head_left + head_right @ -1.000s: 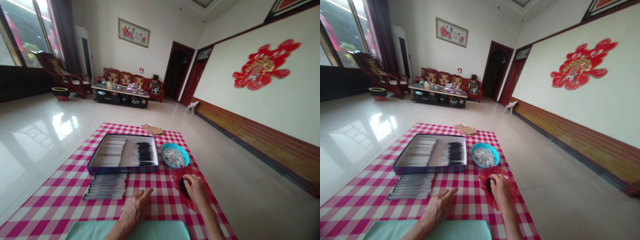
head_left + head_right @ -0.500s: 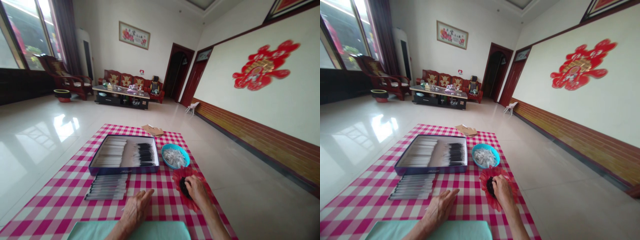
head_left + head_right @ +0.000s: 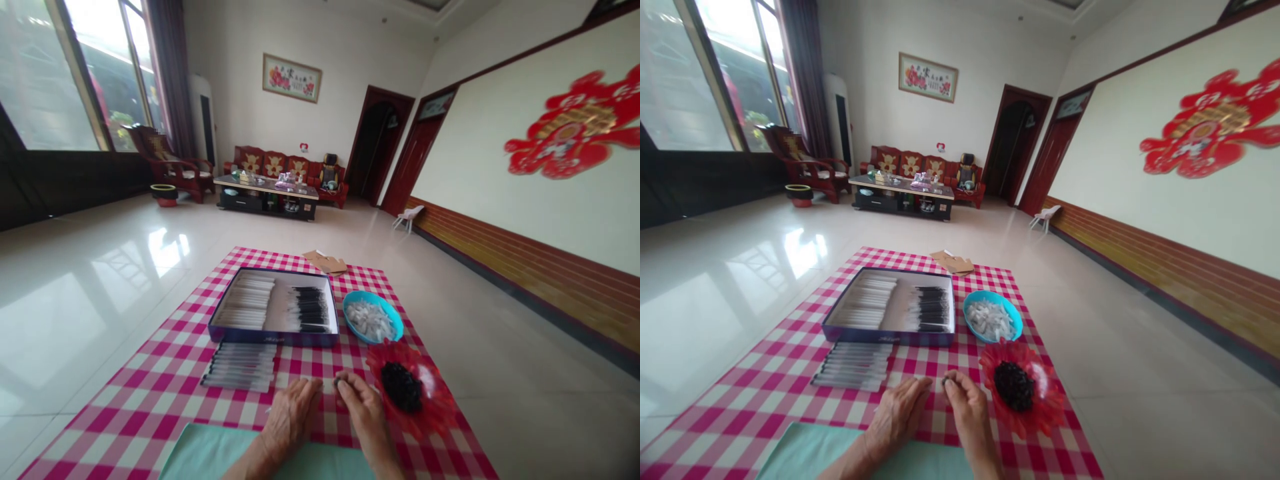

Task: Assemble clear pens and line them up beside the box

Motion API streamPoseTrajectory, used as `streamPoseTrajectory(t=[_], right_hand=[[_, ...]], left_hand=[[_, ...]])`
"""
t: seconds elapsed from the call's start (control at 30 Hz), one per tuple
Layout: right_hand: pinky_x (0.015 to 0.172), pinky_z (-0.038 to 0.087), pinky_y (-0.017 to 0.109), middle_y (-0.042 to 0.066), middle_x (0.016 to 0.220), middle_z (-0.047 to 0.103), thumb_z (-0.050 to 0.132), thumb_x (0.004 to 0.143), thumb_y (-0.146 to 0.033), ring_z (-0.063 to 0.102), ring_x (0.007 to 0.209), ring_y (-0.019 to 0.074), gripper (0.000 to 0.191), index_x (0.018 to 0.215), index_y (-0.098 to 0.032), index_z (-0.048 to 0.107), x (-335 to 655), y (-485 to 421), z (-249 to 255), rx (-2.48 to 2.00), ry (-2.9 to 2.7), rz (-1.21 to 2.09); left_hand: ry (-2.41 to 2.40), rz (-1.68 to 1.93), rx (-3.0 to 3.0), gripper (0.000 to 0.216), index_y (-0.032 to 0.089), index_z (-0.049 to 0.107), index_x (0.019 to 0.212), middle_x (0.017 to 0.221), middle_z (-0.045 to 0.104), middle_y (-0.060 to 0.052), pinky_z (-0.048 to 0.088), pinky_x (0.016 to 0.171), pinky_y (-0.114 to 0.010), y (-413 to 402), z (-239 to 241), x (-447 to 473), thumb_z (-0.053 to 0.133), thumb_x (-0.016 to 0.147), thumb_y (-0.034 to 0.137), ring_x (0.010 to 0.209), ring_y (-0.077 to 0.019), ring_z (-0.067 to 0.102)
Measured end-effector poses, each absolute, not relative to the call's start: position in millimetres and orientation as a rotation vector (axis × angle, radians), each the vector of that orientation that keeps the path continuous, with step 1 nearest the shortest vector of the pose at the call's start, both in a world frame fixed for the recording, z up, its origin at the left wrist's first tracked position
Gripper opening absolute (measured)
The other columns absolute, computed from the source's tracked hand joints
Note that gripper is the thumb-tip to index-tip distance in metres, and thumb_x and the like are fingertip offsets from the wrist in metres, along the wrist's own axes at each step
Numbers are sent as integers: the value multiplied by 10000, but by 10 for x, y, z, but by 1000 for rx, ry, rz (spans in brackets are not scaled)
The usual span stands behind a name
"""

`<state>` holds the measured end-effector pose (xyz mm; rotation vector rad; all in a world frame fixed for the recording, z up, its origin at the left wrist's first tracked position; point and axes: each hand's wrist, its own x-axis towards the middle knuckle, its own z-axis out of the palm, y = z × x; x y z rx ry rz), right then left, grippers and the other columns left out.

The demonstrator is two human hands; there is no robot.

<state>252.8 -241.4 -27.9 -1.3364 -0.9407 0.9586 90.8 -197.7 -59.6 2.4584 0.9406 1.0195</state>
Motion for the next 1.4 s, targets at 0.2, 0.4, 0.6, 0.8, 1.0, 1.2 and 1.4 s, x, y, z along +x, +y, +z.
streamPoseTrajectory(t=[0.2, 0.4, 0.6, 0.8, 1.0, 1.2, 1.4], right_hand=[[772, 531, 366, 84, 882, 734, 684, 734, -452, 668, 822, 246, 333, 900, -165, 711, 2407, -2404, -455, -1323, -971, 965], [772, 535, 343, 97, 891, 736, 679, 736, -456, 668, 857, 257, 343, 891, -154, 722, 2410, -2409, -482, -1357, -1015, 959], [760, 548, 350, 99, 875, 745, 690, 705, -497, 681, 841, 268, 386, 875, -155, 737, 2406, -2393, -533, -1393, -1001, 917], [772, 552, 357, 105, 858, 752, 694, 674, -510, 689, 839, 281, 388, 833, -162, 752, 2393, -2411, -483, -1469, -1014, 806], [753, 568, 361, 120, 845, 756, 714, 617, -545, 702, 815, 291, 427, 794, -159, 759, 2361, -2446, -420, -1501, -946, 777], [707, 575, 341, 116, 800, 756, 693, 641, -555, 708, 763, 279, 420, 764, -158, 754, 2359, -2451, -436, -1527, -964, 743], [694, 570, 312, 110, 817, 754, 658, 706, -489, 705, 768, 265, 358, 818, -159, 742, 2418, -2447, -508, -1499, -1125, 716]], left_hand=[[911, 953, 2465, 203, 211, 537, 994, 818, 613, -36, 467, 699, -251, -1979, -580, 916, 341, 953, 178, 767, -167, 594], [926, 906, 2477, 184, 203, 519, 984, 795, 594, -38, 455, 669, -266, -1979, -573, 920, 338, 955, 206, 741, -180, 577], [960, 877, 2452, 212, 205, 533, 917, 778, 556, -34, 438, 641, -246, -2000, -570, 916, 327, 962, 226, 710, -162, 565], [935, 866, 2460, 214, 189, 537, 905, 805, 542, -46, 435, 621, -243, -2004, -559, 916, 325, 933, 181, 709, -159, 555], [923, 825, 2477, 225, 189, 510, 819, 772, 528, -36, 426, 621, -238, -2005, -536, 915, 318, 937, 176, 689, -148, 546], [913, 817, 2522, 203, 193, 498, 839, 790, 535, -32, 414, 635, -240, -2008, -547, 912, 323, 937, 160, 725, -154, 535], [916, 785, 2574, 166, 195, 488, 825, 786, 534, -24, 385, 607, -236, -1974, -573, 889, 360, 918, 142, 713, -152, 515]])
